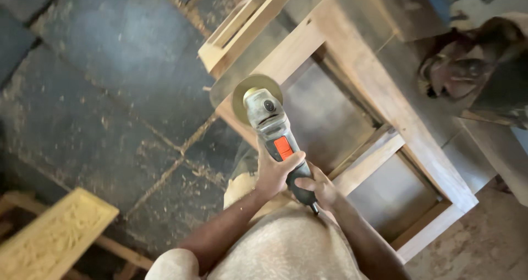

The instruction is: The person uses an angle grinder with a sanding disc to smooth the surface of a wooden frame. They systematically move the tool along the edges and flat surfaces of the frame, generating wood dust. The person briefly pauses to wipe the surface with their hand before continuing the sanding process.

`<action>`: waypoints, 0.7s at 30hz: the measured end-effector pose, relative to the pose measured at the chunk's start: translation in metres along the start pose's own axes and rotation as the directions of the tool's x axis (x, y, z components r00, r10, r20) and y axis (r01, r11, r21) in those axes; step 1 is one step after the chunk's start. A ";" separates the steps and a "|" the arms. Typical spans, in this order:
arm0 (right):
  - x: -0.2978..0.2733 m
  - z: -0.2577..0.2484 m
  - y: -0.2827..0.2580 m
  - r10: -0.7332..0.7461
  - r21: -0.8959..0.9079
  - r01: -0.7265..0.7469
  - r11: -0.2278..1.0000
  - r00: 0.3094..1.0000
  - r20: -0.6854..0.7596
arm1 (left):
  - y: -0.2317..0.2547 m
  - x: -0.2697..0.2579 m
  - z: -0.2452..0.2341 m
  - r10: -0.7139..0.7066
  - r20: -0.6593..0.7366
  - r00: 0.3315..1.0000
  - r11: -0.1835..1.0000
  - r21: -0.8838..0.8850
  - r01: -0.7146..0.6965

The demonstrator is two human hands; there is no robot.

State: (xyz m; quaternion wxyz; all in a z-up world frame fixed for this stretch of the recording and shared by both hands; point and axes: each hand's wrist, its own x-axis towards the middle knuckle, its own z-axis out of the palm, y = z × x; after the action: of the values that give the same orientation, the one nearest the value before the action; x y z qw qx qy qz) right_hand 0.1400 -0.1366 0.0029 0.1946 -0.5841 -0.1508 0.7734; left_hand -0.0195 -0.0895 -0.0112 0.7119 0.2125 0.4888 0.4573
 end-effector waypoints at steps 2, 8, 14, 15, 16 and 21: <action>0.012 -0.014 -0.013 -0.035 0.013 0.035 0.999 0.999 -0.005 | 0.010 0.022 0.014 -0.065 -0.001 0.998 0.997 -0.049 0.065; 0.051 -0.042 -0.066 -0.178 0.074 0.183 0.980 0.982 -0.060 | 0.043 0.107 0.046 0.053 0.100 0.994 0.996 0.062 -0.060; 0.061 -0.067 -0.113 -0.184 0.219 0.231 0.948 0.959 -0.214 | 0.057 0.177 0.098 -0.018 0.276 0.961 0.986 0.165 -0.028; 0.060 -0.071 -0.118 -0.176 0.244 0.232 0.942 0.957 -0.230 | 0.057 0.183 0.106 -0.011 0.285 0.958 0.984 0.171 -0.040; 0.060 -0.073 -0.120 -0.183 0.276 0.248 0.929 0.953 -0.241 | 0.058 0.188 0.113 -0.003 0.294 0.956 0.983 0.178 -0.052; 0.051 -0.086 -0.111 -0.166 0.347 0.269 0.898 0.940 -0.299 | 0.051 0.191 0.133 -0.016 0.354 0.935 0.978 0.202 -0.060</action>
State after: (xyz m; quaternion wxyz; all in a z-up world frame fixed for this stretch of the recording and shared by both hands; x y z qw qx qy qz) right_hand 0.2246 -0.0146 -0.0124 0.4088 -0.6111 -0.0345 0.6769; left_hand 0.0961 0.1186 -0.0113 0.7566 0.3704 0.3957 0.3657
